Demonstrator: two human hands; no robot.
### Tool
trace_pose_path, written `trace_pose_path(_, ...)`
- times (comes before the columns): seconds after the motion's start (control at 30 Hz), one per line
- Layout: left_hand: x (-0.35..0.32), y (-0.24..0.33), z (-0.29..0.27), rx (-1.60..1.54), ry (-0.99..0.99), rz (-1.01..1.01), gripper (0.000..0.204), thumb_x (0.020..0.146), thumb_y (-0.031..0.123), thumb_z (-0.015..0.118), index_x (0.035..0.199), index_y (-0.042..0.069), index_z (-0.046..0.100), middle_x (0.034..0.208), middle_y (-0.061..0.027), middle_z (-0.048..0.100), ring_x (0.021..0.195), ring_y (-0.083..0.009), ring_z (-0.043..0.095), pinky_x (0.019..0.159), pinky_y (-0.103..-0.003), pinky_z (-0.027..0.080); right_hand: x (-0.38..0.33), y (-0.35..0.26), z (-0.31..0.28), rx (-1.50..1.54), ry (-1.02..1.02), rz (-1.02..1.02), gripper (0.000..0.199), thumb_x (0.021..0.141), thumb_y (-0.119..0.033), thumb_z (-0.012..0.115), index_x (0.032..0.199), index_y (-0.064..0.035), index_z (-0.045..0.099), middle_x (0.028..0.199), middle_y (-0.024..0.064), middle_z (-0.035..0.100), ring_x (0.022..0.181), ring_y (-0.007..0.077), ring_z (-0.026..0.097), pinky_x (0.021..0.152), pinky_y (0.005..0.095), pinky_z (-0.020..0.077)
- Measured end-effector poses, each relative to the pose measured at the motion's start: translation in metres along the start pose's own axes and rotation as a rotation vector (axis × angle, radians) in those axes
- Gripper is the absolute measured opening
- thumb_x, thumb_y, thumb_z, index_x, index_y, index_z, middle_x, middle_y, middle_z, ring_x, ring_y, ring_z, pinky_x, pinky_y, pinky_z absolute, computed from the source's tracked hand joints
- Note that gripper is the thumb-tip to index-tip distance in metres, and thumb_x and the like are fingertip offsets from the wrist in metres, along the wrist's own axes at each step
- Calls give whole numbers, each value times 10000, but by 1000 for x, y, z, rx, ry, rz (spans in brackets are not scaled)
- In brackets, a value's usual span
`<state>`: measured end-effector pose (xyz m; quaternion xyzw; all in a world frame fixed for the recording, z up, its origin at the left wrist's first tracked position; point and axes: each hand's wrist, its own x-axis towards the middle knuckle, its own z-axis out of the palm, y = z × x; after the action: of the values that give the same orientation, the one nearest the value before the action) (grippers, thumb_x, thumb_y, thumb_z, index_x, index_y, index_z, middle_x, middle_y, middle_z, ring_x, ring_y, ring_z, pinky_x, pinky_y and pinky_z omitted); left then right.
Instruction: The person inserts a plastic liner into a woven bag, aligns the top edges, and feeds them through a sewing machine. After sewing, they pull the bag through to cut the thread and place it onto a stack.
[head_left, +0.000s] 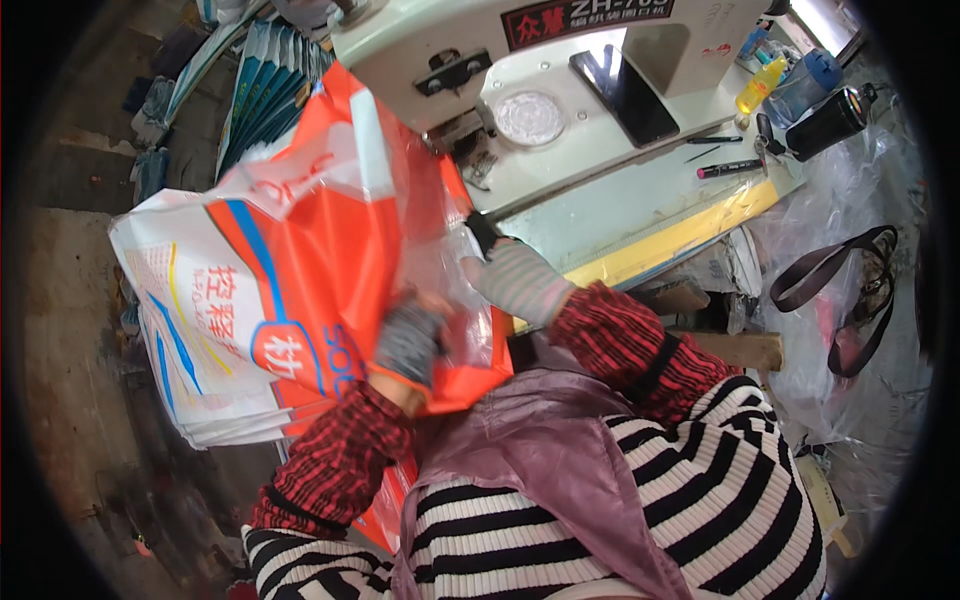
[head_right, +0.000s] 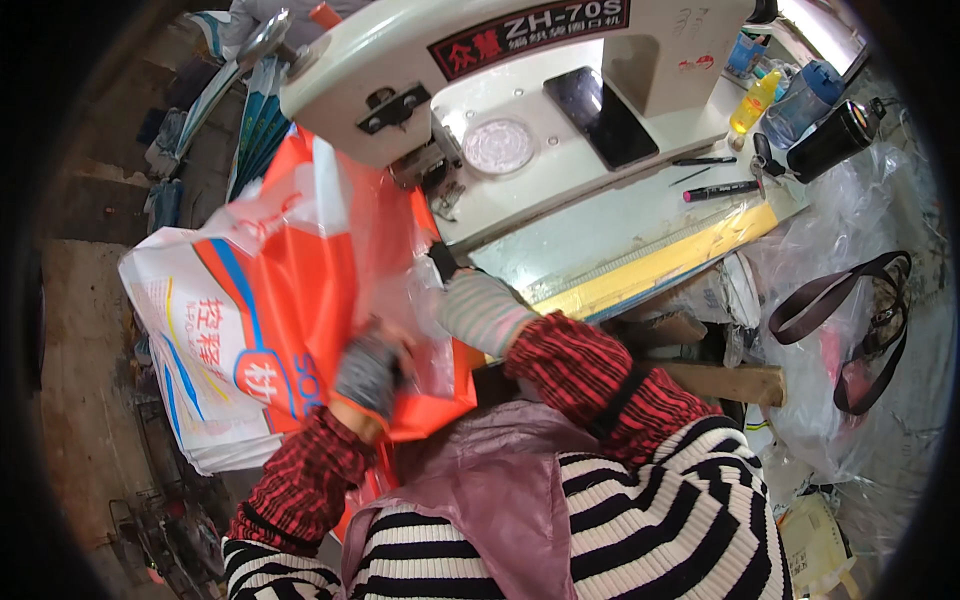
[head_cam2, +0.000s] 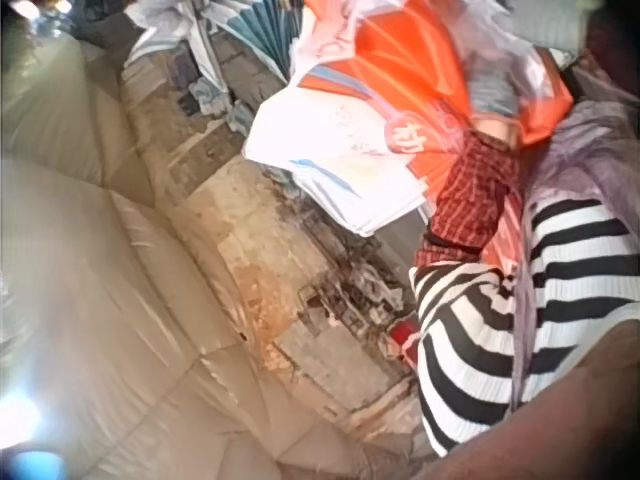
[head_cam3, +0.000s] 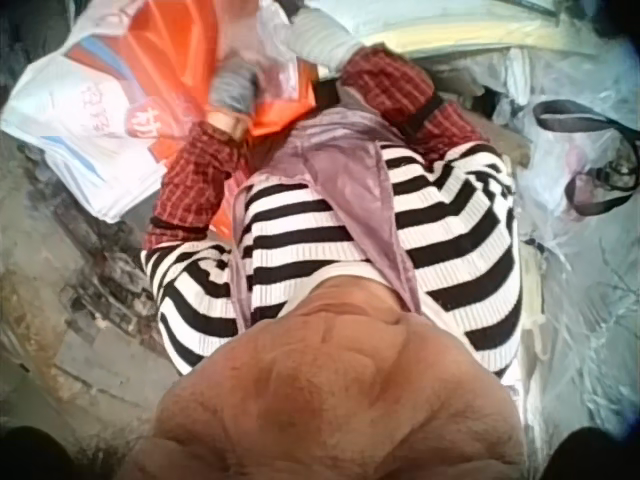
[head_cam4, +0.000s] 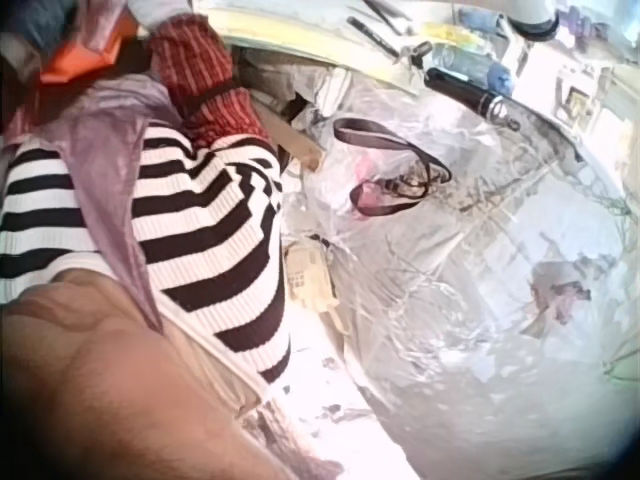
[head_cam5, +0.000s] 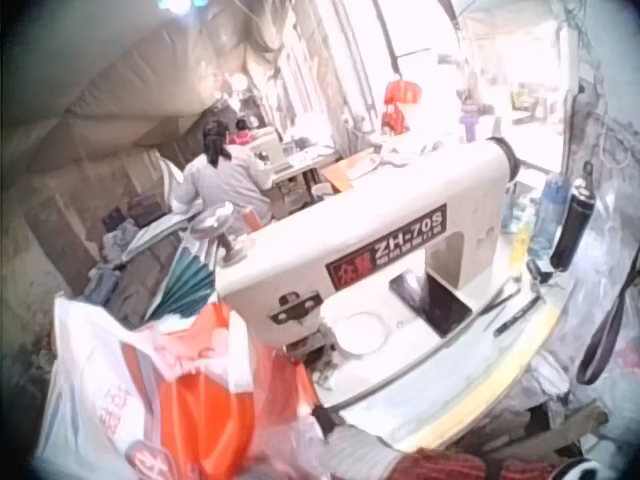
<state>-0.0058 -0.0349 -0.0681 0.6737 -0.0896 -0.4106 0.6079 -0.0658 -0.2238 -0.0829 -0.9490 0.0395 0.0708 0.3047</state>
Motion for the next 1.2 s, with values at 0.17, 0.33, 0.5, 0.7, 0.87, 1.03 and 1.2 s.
trace_pose_path(0.17,24,52,3,193,191,371,141,834,149,500,881,23,541,761,-85,524,709,-215,546,630,-302,453,-51,-13,57,1063,-84,387,607,743,-468,639,1125,-8,534,821,188,590,812,275,580,732,318,455)
trace_pose_path(0.33,20,50,-4,1819,-266,126,294,817,232,502,1039,50,565,1038,-194,520,974,-333,526,847,-413,441,-76,-2,46,474,-209,-94,708,675,-458,718,1015,131,522,813,88,568,723,163,504,670,289,449)
trace_pose_path(0.5,-13,32,-1,1706,-290,-90,411,799,412,552,1063,99,602,1176,-193,489,1121,-365,425,907,-491,352,-85,-9,44,1140,-182,521,729,667,-313,773,1101,160,426,862,95,563,736,129,480,672,267,446)
trace_pose_path(0.7,-14,57,37,1440,212,997,391,600,179,694,974,101,608,1007,-161,527,996,-324,469,825,-419,387,-83,7,48,991,-225,40,486,806,-231,638,1176,19,450,939,39,587,793,123,534,750,288,448)
trace_pose_path(0.87,11,57,53,1623,43,510,342,611,176,720,918,112,584,947,-84,572,923,-296,530,725,-409,423,-93,5,44,-266,-22,-465,341,873,-157,449,1211,-199,467,1017,-32,585,870,149,574,812,372,428)
trace_pose_path(1.03,16,18,53,1148,200,564,232,721,151,618,910,52,526,718,-139,563,664,-306,578,628,-407,462,-103,10,46,-304,5,-400,426,874,-148,414,1272,-300,434,853,53,576,613,252,509,720,354,400)
trace_pose_path(1.2,2,17,46,490,173,54,158,790,51,559,903,-23,475,681,-91,577,654,-190,618,522,-303,466,-108,7,42,-358,-21,-324,427,866,-195,448,1282,-287,417,854,122,571,638,275,534,729,341,427)
